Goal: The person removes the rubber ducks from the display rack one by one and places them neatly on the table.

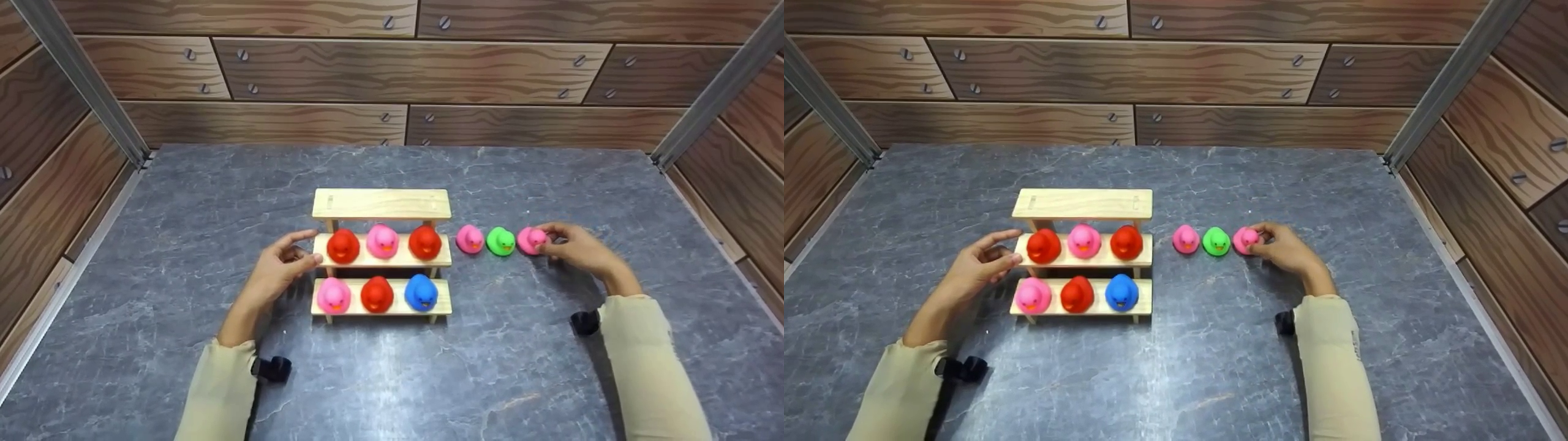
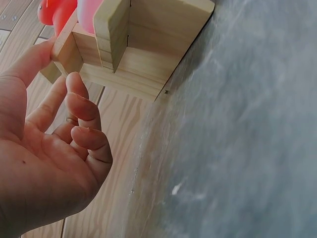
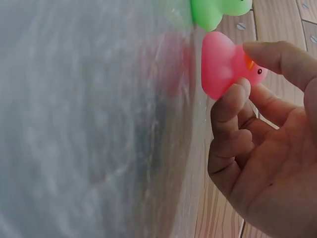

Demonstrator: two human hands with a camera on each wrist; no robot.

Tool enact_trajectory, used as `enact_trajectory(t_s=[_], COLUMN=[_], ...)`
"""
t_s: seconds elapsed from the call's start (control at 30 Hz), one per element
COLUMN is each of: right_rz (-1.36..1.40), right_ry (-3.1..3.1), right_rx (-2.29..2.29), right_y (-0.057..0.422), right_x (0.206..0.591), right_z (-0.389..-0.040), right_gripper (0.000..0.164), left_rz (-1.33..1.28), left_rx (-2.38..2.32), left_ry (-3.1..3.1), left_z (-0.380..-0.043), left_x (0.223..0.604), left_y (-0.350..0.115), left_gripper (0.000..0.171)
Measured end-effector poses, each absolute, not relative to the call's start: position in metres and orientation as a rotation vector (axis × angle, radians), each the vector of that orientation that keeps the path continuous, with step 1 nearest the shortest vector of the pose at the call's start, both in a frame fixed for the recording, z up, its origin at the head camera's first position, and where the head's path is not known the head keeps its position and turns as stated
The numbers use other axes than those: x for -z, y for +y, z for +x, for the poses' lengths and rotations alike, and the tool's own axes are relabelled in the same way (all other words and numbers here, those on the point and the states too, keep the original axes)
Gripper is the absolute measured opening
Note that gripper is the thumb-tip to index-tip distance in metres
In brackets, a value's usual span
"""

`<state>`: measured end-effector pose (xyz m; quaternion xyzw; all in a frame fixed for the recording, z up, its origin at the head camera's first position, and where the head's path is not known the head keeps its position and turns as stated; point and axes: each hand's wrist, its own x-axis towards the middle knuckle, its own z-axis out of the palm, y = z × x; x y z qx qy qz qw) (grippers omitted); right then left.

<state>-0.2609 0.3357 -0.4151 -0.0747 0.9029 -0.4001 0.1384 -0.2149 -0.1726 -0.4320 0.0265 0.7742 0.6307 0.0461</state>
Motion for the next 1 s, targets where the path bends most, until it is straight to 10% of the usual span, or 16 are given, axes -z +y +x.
enact_trajectory(t_s=[1.0], right_rz=[-0.156], right_ry=[2.537], right_rx=[1.217], right_y=[0.346], right_x=[0.409], right_z=[-0.252], right_gripper=[0.059], left_rz=[0.054], left_rx=[-1.898], left_ry=[2.364], left_z=[-0.214], left_x=[0.429], left_y=[-0.172], left_gripper=[0.05])
